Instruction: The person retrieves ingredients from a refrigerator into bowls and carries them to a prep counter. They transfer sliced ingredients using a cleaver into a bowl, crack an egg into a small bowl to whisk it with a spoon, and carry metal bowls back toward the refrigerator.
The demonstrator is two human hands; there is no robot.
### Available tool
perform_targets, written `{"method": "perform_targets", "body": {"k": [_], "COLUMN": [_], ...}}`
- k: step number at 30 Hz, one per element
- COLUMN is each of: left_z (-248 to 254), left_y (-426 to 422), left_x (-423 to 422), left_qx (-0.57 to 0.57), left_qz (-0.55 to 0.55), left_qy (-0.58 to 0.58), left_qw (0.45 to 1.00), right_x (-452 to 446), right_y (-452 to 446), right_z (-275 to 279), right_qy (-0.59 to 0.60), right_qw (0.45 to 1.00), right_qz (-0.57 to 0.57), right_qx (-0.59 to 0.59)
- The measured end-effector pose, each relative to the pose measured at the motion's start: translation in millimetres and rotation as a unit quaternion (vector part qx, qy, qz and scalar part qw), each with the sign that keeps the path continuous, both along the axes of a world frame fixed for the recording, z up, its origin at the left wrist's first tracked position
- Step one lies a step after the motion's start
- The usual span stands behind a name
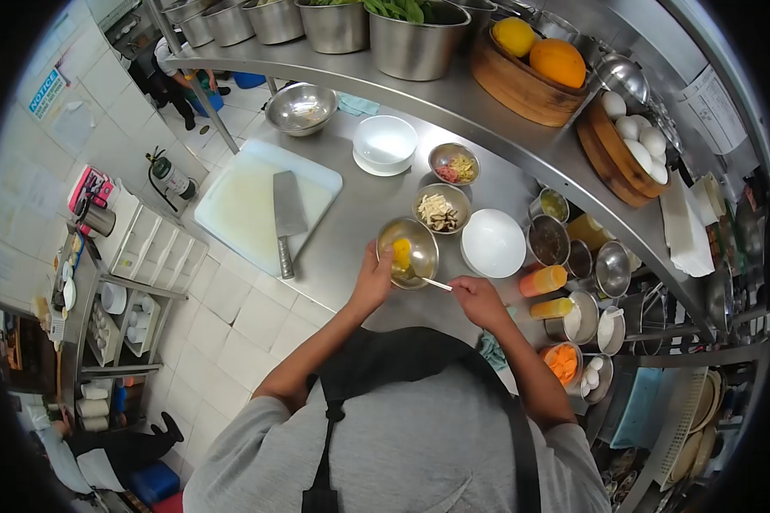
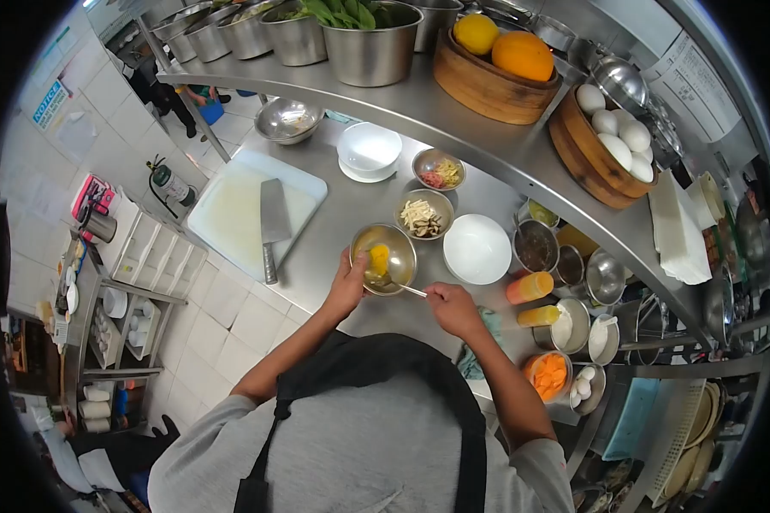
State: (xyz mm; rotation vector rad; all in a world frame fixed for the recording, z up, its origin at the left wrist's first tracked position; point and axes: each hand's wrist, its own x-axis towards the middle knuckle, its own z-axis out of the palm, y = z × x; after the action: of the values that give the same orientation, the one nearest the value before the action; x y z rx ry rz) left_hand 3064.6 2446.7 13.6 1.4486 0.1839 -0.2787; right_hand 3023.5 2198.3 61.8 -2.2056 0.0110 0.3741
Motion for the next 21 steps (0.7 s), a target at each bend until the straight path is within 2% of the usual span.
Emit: {"method": "perform_targets", "body": {"k": [3, 6, 9, 12, 15, 18, 21], "left_z": [-1, -3, 3, 7, 4, -3, -4], "left_y": [2, 5, 1, 1, -6, -8, -8], "left_x": [-1, -8, -11, -13, -14, -15, -20], "left_qx": [0.020, 0.026, 0.029, 0.029, -0.008, 0.001, 0.038], "left_qz": [0.015, 0.007, 0.013, 0.011, 0.025, 0.022, 0.016], "left_qy": [0.014, 0.001, 0.000, 0.000, -0.004, -0.012, -0.060], "left_qw": [1.000, 1.000, 1.000, 1.000, 1.000, 1.000, 0.997], "right_x": [-4, -6, -8, -11, -13, -13, -13], "right_y": [8, 6, 5, 1, 1, -4, -16], "right_z": [-6, -7, -19, -18, -17, -34, -40], "right_qy": [-0.069, 0.038, -0.057, 0.056, -0.018, 0.007, -0.029], "right_qw": [0.997, 0.998, 0.998, 0.994, 0.999, 0.994, 0.999], "right_qz": [-0.044, -0.005, -0.029, -0.028, -0.027, -0.074, 0.032], "right_qx": [-0.006, 0.053, 0.011, 0.088, 0.016, 0.079, 0.021]}}
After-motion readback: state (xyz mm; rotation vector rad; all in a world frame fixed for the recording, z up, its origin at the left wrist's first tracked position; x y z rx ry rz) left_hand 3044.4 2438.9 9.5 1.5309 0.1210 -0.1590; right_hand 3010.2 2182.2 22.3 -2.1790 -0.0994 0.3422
